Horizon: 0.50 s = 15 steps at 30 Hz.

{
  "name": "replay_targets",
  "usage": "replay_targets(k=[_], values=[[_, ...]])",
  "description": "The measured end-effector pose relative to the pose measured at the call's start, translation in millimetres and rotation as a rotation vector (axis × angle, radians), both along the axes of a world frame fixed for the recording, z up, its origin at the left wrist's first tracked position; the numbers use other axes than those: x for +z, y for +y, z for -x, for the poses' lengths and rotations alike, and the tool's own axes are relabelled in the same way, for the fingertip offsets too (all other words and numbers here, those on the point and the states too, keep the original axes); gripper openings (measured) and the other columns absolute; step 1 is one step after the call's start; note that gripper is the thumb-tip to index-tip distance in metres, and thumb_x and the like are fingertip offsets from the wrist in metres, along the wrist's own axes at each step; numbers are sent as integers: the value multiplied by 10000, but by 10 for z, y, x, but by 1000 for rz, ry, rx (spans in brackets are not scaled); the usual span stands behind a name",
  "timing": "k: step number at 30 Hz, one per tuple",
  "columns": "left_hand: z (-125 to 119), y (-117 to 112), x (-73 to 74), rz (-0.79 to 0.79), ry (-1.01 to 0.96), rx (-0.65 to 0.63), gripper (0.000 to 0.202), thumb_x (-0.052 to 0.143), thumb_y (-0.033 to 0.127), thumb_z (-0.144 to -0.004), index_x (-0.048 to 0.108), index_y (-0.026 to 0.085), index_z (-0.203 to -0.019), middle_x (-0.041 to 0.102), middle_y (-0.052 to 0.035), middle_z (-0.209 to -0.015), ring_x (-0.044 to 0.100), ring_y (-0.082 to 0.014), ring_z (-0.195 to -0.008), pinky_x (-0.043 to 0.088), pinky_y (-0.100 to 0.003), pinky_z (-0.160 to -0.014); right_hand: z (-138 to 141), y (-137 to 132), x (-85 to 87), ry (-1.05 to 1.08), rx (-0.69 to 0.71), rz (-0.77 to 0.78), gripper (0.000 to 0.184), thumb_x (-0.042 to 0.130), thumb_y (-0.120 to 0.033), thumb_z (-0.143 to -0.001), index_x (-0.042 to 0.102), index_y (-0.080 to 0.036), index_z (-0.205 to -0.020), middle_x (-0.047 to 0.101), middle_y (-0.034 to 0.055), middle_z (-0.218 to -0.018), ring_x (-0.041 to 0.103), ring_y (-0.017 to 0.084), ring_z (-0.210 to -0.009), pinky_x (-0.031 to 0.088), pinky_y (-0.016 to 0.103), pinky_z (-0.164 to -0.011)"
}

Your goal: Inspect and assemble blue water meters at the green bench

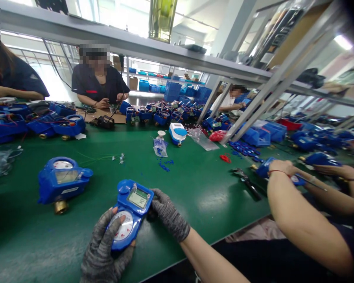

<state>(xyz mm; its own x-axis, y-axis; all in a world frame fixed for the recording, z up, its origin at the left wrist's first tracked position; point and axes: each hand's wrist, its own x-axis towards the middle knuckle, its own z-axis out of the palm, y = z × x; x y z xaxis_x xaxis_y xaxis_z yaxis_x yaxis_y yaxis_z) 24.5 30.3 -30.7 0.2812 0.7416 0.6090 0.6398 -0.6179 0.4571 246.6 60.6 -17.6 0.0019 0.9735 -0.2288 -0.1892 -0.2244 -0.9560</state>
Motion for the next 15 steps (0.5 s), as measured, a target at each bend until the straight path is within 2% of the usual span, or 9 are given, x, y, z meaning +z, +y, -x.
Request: replay_targets(k=[3,5,7,8,9,11,12,15], values=[[258,134,47,116,-23,-45,509,665,333,-834,507,297,-1317,380,-87,-1486,491,-307,-1275,544,-429,-939,155,-332,-79,71,-26,-64,442,609,-427,-825,518,-189,-1186,623,-5,-715,563,107,-535,442,217,-501],[400,208,106,279,-117,-40,464,655,385,-843,540,325,-1288,398,-53,-1484,492,-297,-1279,533,-412,-942,155,-541,-113,69,88,-133,571,631,-402,-824,429,-225,-1329,674,45,-918,655,147,-714,520,272,-638],[461,252,161,464,-264,46,400,620,473,-857,588,343,-1234,485,-26,-1420,510,-300,-1260,497,-464,-977,-7,-593,-120,-73,247,-198,693,655,-360,-816,350,-256,-1429,673,72,-1074,679,181,-887,542,324,-770],[460,264,182,534,-346,107,381,596,513,-863,612,341,-1203,530,-20,-1376,517,-305,-1251,461,-504,-1013,-147,-533,-119,-228,268,-223,688,653,-340,-818,364,-256,-1437,679,68,-1077,678,185,-914,542,329,-795],[444,273,197,588,-422,160,378,577,543,-865,631,336,-1177,563,-18,-1339,516,-313,-1248,412,-543,-1051,-317,-416,-122,-410,225,-227,602,620,-323,-843,424,-249,-1408,690,58,-1047,680,177,-884,545,320,-786],[388,292,218,645,-549,207,389,586,572,-852,651,320,-1141,593,-19,-1299,506,-322,-1251,333,-580,-1105,-691,-57,-144,-911,-126,-262,367,560,-281,-860,606,-201,-1215,692,63,-1082,664,169,-943,522,307,-876],[359,306,227,671,-594,194,397,607,571,-840,650,314,-1140,588,-21,-1306,497,-322,-1256,321,-574,-1118,-866,149,-164,-1004,-220,-237,310,508,-245,-881,642,-160,-1148,686,95,-1113,648,182,-1001,490,325,-942],[292,374,272,747,-680,88,426,673,549,-800,643,296,-1141,557,-37,-1345,473,-323,-1272,319,-540,-1128,-1215,682,-237,-1164,-315,-182,291,500,-210,-877,686,-119,-1082,682,142,-1129,615,222,-1056,435,352,-993]])
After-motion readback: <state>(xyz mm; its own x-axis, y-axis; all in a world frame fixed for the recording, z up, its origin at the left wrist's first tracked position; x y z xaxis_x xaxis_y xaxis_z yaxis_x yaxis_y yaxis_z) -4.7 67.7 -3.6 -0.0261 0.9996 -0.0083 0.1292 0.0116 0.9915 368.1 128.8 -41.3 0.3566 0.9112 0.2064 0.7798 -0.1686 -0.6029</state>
